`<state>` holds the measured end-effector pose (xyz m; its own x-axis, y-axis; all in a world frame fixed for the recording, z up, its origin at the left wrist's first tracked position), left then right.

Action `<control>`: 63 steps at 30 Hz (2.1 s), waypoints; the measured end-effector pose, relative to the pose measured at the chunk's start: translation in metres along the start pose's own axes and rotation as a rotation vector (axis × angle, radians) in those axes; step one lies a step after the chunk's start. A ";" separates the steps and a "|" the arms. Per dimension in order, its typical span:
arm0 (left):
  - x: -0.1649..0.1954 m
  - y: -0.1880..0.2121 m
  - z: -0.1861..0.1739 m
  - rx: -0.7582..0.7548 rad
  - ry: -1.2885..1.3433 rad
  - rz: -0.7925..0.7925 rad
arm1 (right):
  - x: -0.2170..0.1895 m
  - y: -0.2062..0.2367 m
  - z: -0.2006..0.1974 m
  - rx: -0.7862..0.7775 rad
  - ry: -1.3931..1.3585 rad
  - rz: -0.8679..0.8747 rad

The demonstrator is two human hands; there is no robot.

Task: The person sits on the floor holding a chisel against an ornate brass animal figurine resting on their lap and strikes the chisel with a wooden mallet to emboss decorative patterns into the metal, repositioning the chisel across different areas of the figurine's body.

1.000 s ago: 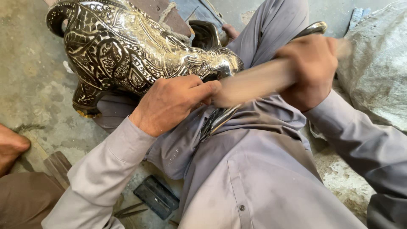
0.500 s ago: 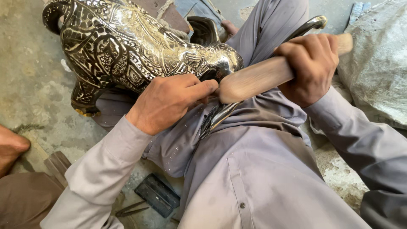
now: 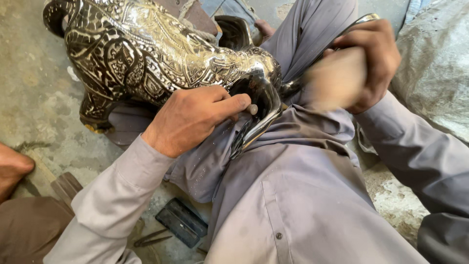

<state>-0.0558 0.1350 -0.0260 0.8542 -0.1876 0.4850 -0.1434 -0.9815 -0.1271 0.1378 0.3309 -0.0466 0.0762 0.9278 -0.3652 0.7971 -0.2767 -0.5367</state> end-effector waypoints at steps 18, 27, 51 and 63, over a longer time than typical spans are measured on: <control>0.002 0.009 0.001 0.040 -0.039 0.025 | 0.002 0.001 0.003 -0.054 0.125 -0.094; -0.006 0.034 -0.054 0.485 0.224 -0.245 | -0.059 -0.027 -0.026 -0.366 0.348 0.119; -0.020 -0.018 -0.039 0.245 0.064 -0.183 | -0.069 -0.017 -0.016 -0.130 -0.522 0.645; -0.002 -0.034 -0.038 0.075 0.014 -0.229 | -0.078 -0.026 -0.021 -0.099 -0.495 0.744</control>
<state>-0.0714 0.1674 0.0107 0.8531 0.0390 0.5203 0.0918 -0.9929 -0.0761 0.1238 0.2708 0.0118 0.3451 0.2967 -0.8904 0.6942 -0.7192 0.0294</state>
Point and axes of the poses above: each hand's wrist, its own y-axis away from the middle knuckle, its own z-axis out of the palm, x = y × z, the point moved 6 cm from there along -y, towards the middle knuckle, and after that the axes turned 6 degrees about -x, right-handed, at the moved point
